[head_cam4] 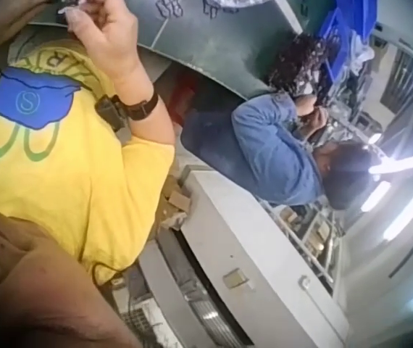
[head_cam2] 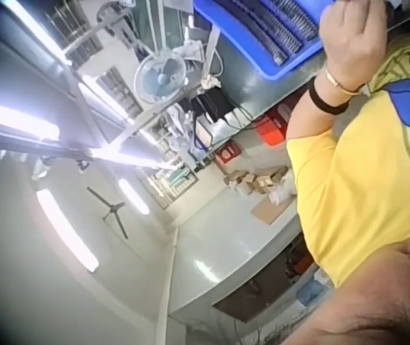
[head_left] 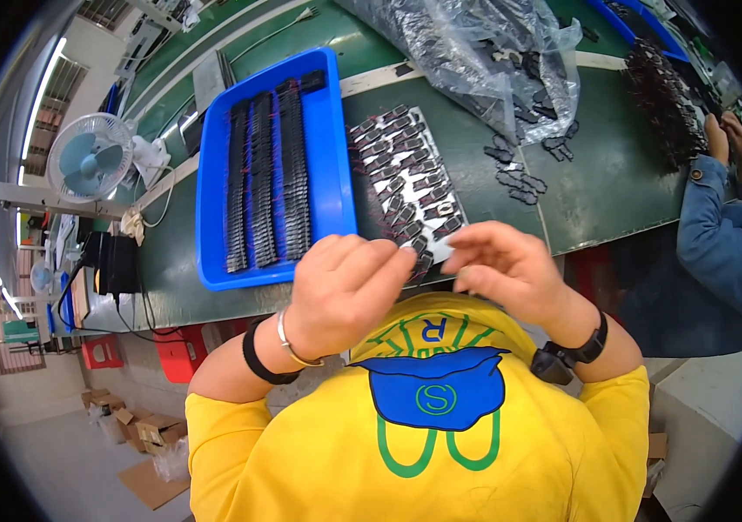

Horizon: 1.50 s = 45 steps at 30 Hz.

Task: Manual assembly of small electronic components onto base plates at a factory workstation.

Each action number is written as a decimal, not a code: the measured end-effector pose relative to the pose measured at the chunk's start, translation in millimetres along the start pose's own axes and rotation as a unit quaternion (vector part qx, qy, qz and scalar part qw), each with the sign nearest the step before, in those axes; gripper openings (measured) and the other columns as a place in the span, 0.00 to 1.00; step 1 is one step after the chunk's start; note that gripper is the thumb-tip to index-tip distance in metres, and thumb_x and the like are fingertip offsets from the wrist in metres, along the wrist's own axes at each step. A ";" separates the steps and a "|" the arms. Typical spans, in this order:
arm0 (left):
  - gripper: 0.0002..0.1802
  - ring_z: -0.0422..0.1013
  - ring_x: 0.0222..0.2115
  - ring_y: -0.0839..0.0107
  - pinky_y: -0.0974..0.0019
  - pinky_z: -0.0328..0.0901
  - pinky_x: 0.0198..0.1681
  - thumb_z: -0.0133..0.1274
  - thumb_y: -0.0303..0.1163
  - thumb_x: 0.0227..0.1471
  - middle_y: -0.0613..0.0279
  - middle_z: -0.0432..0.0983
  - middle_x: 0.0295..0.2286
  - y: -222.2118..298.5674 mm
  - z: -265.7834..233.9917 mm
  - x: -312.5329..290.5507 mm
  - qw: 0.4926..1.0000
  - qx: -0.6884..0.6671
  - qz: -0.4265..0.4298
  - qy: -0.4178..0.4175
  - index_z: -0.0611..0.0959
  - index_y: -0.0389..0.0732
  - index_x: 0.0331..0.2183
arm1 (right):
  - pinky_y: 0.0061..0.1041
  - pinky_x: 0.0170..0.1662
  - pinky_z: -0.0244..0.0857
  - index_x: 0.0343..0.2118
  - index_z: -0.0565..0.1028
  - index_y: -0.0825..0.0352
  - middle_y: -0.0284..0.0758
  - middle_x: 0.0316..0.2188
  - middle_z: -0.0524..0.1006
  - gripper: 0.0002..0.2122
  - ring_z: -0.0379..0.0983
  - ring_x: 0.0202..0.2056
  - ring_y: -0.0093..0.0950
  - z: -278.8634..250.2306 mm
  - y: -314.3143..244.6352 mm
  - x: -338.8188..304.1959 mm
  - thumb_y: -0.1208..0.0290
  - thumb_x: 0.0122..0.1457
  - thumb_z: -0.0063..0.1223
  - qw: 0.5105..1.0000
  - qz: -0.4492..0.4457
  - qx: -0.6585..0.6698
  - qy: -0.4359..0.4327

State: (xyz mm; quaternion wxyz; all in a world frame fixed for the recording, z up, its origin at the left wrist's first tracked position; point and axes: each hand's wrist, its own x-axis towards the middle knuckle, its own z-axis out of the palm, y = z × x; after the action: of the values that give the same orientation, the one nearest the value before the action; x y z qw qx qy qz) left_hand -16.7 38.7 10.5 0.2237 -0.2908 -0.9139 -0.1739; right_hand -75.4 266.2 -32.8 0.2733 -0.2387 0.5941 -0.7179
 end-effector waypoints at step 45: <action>0.19 0.68 0.33 0.61 0.61 0.60 0.38 0.67 0.33 0.32 0.60 0.72 0.30 -10.4 29.9 -7.3 0.986 -0.104 -0.119 -0.055 0.77 0.40 0.30 | 0.18 0.28 0.63 0.36 0.75 0.73 0.37 0.27 0.75 0.12 0.68 0.24 0.23 -38.3 30.7 1.4 0.84 0.46 0.60 0.905 -0.197 -0.324 0.194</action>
State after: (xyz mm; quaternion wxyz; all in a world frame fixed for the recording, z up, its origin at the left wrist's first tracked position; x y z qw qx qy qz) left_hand -26.9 40.8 -20.2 0.1193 -0.2104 -0.9299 -0.2769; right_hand -98.7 288.5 -69.8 -0.0869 -0.2826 0.7761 -0.5570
